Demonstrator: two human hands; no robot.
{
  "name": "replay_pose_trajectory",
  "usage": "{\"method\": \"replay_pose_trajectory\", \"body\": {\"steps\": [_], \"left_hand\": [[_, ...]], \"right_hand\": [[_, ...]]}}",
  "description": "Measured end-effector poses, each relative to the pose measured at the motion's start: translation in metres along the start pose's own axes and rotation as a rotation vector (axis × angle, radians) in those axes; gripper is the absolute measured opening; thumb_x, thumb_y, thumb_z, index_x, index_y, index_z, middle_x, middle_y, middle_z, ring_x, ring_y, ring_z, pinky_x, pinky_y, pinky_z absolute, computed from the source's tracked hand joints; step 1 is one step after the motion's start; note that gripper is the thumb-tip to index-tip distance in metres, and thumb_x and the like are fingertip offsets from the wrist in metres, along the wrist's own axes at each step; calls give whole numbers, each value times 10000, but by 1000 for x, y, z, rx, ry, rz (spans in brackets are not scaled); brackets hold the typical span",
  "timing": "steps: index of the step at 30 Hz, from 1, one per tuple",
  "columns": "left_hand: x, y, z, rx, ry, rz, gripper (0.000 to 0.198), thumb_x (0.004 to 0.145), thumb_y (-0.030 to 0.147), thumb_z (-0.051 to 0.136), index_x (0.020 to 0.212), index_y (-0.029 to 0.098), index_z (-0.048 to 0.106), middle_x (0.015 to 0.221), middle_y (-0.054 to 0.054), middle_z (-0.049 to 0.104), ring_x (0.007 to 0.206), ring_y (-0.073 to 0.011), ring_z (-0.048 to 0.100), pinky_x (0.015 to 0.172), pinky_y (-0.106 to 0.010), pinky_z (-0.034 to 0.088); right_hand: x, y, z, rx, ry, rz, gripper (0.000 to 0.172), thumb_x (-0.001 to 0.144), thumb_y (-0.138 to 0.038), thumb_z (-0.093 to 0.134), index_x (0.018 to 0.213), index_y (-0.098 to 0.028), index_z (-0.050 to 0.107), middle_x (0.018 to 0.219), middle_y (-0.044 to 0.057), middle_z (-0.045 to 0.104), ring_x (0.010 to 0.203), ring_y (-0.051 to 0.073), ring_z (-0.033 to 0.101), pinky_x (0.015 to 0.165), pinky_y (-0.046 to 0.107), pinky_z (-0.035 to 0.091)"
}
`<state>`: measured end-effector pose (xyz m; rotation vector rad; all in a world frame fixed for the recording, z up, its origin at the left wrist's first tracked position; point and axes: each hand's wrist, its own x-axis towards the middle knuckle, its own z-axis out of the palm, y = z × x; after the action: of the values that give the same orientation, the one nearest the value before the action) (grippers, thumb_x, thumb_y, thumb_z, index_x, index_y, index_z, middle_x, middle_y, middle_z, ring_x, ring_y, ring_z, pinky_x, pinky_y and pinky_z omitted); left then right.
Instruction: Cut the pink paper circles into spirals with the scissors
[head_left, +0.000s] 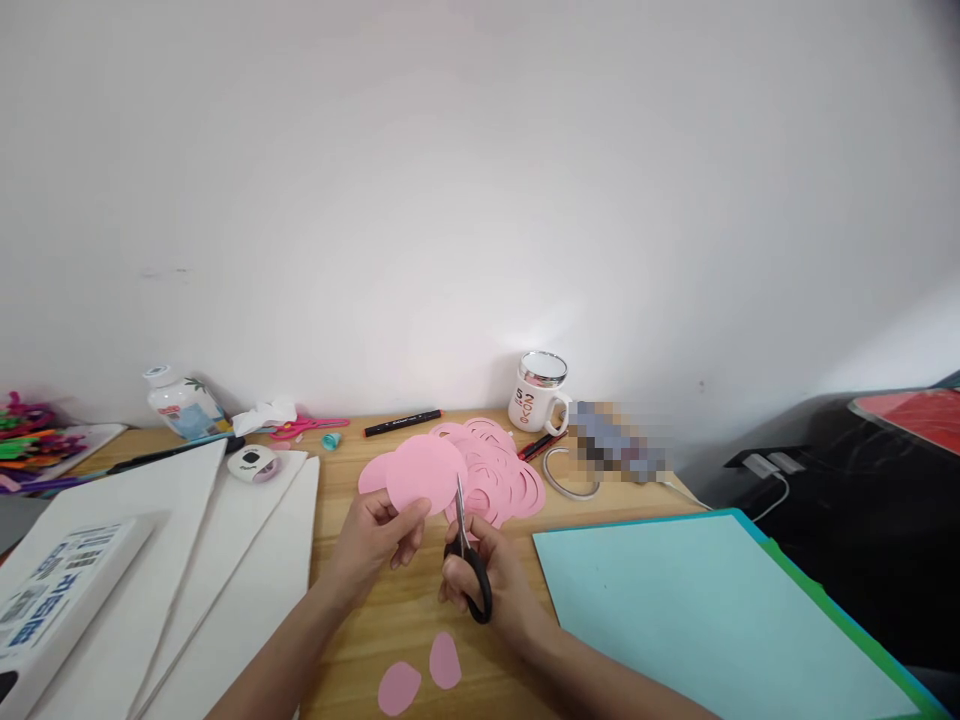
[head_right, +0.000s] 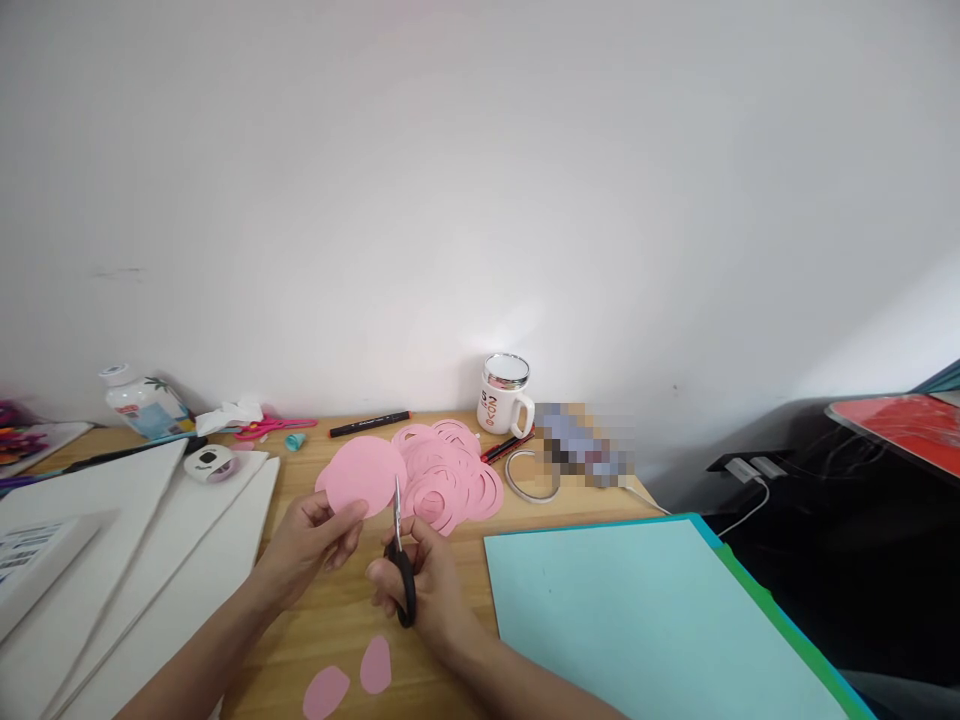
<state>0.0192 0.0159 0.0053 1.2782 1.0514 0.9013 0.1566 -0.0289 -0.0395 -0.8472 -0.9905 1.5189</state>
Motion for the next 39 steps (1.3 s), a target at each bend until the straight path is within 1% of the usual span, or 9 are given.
{"method": "replay_pose_trajectory", "body": {"steps": [5,10,15,20,23,27,33,36,39], "left_hand": [[-1,-2,0,30,5,-22,418,682,423,649,435,143,461,375,53,420,339,-40,319,360,-183,220],[-2,-4,0,75,-16,-8,415,670,405,655,423,151,440,353,63,393,348,-41,299,370,-186,217],[-2,-4,-1,95,-25,-10,408,678,420,639,439,157,437,364,65,384,355,-44,289,365,-187,206],[-2,-3,-1,99,-10,-11,405,668,423,638,433,160,439,358,67,375,354,-46,284,367,-189,215],[-1,-4,-2,99,-10,-9,396,669,423,638,443,158,451,364,68,381,352,-47,289,364,-185,217],[1,-7,-5,102,2,-3,397,671,416,646,443,155,455,378,61,404,362,-49,306,375,-186,232],[1,-3,-6,101,13,10,396,667,414,645,440,156,448,372,63,397,364,-51,305,380,-189,232],[1,-1,-7,93,25,12,381,664,392,654,447,156,449,378,63,400,371,-53,316,384,-190,232],[1,-1,-8,80,35,6,369,646,362,676,445,155,446,378,64,403,371,-53,319,384,-190,234]], "right_hand": [[-1,-2,0,-58,0,-1,310,641,-364,700,750,-214,452,454,-96,468,376,84,406,418,212,337],[1,-12,-2,-54,-2,-74,395,586,-383,757,761,-207,449,612,-58,482,524,95,386,480,208,301],[2,-15,-4,-58,-26,-72,423,580,-398,769,762,-206,439,650,-42,477,574,113,381,523,222,305],[2,-15,-2,-65,-21,-61,423,594,-466,737,778,-214,451,605,-53,444,535,110,352,486,223,273],[2,-14,-2,-55,-10,-38,407,590,-436,744,771,-216,455,572,-64,442,503,100,348,461,215,262],[3,-10,-3,-29,-11,-28,376,612,-431,718,788,-214,467,536,-78,441,439,83,362,426,204,277],[3,-7,-4,-23,13,-32,269,630,-316,692,735,-206,471,473,-97,446,373,67,389,394,188,301],[4,-5,-4,-13,7,-22,236,637,-278,671,725,-207,464,429,-101,470,339,67,384,378,186,300],[5,-1,-4,4,1,-13,212,641,-243,654,709,-208,456,375,-116,452,305,63,366,378,189,320]]}}
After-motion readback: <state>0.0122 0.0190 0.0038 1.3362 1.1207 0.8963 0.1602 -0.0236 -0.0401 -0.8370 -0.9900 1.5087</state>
